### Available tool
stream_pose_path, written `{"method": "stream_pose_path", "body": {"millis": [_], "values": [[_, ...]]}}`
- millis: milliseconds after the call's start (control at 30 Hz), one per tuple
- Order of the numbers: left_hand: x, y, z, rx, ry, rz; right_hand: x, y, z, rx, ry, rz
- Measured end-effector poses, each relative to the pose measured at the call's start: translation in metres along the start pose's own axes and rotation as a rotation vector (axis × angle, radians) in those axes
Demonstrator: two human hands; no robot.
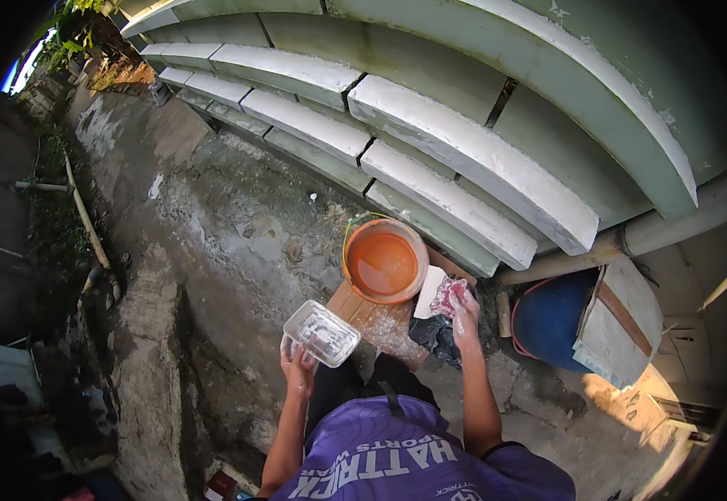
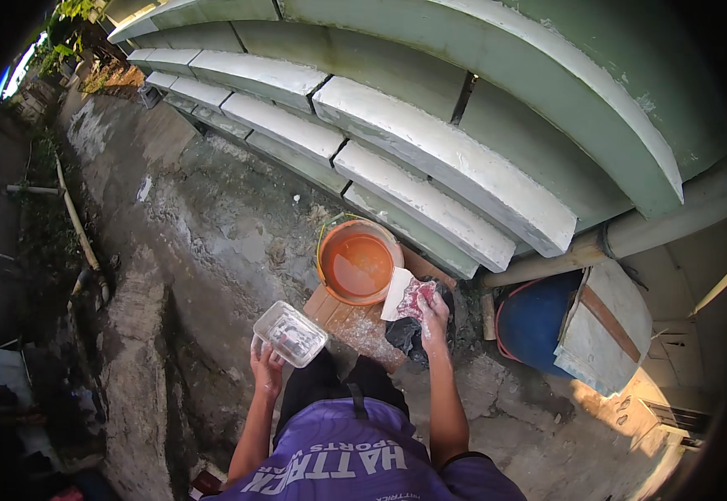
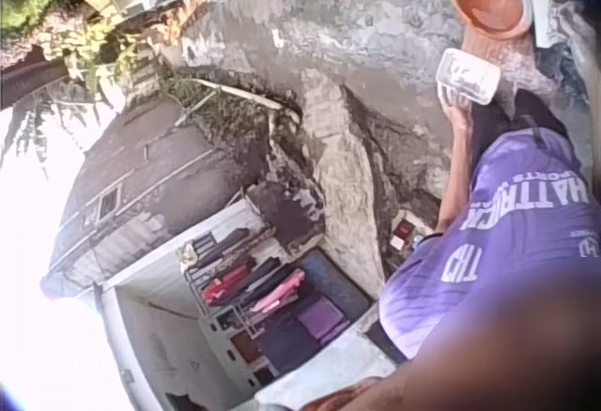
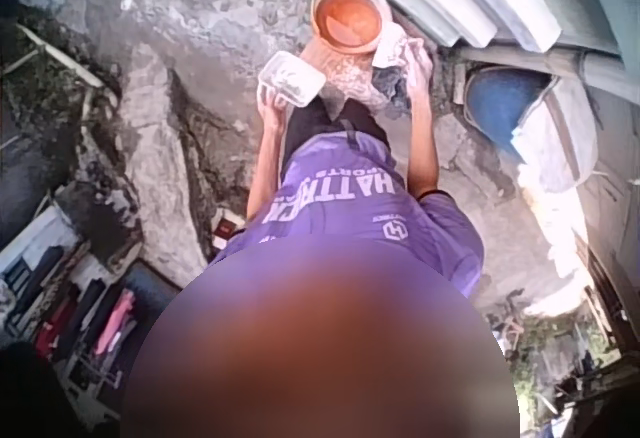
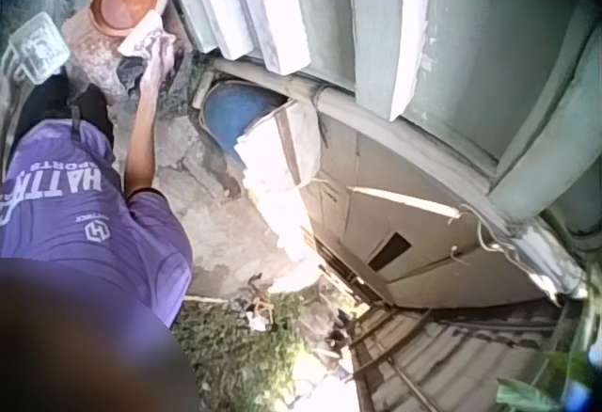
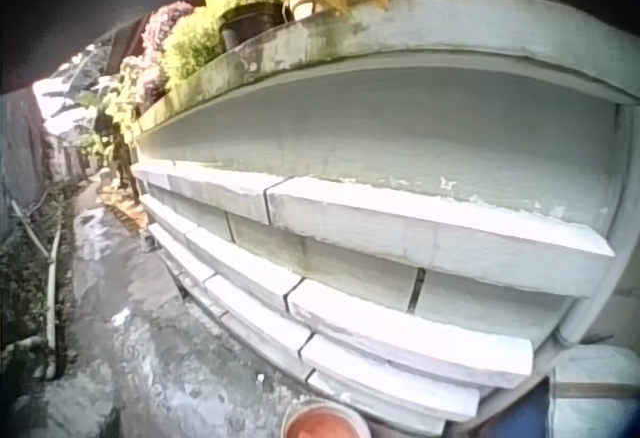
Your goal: Applying white filler or paint to cracks in an exterior wall and cleaning equipment.
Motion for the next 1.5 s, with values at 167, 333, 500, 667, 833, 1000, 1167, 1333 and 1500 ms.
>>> {"method": "stream_pose_path", "body": {"millis": [167,333,500,667,833,1000,1167,1333,1500], "values": [[0.045,0.073,-0.04,-0.065,0.159,0.117,-0.041,-0.017,0.062,-0.039,-0.309,-0.155],[0.083,0.142,-0.073,-0.079,0.174,0.181,-0.072,-0.044,0.159,-0.062,-0.518,-0.287],[0.111,0.17,-0.123,-0.03,0.267,0.21,-0.07,-0.029,0.283,-0.006,-0.646,-0.321],[0.153,0.167,-0.159,0.046,0.258,0.174,-0.045,-0.025,0.322,0.139,-0.663,-0.255],[0.179,0.172,-0.188,-0.136,0.187,0.332,-0.024,-0.035,0.321,-0.641,-0.785,-0.513],[0.203,0.16,-0.223,-0.188,0.176,0.335,-0.017,-0.14,0.187,-0.363,-0.637,-0.872],[0.213,0.143,-0.231,-0.225,0.189,0.391,0.078,-0.168,0.146,0.043,-0.481,-0.561],[0.225,0.123,-0.195,-0.261,0.09,0.345,0.206,-0.119,0.235,-0.098,-0.336,-0.215],[0.234,0.091,-0.124,0.131,-0.083,0.249,0.203,-0.126,0.316,0.0,-0.644,-0.081]]}}
Point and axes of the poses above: each hand's wrist, its own x-axis towards the middle knuckle, its own y-axis out of the back of the hand, z = x × y, the point moved 8 cm from there along x, towards the middle knuckle, and after that the axes turned 10 degrees about -x, right-handed, at the moved point
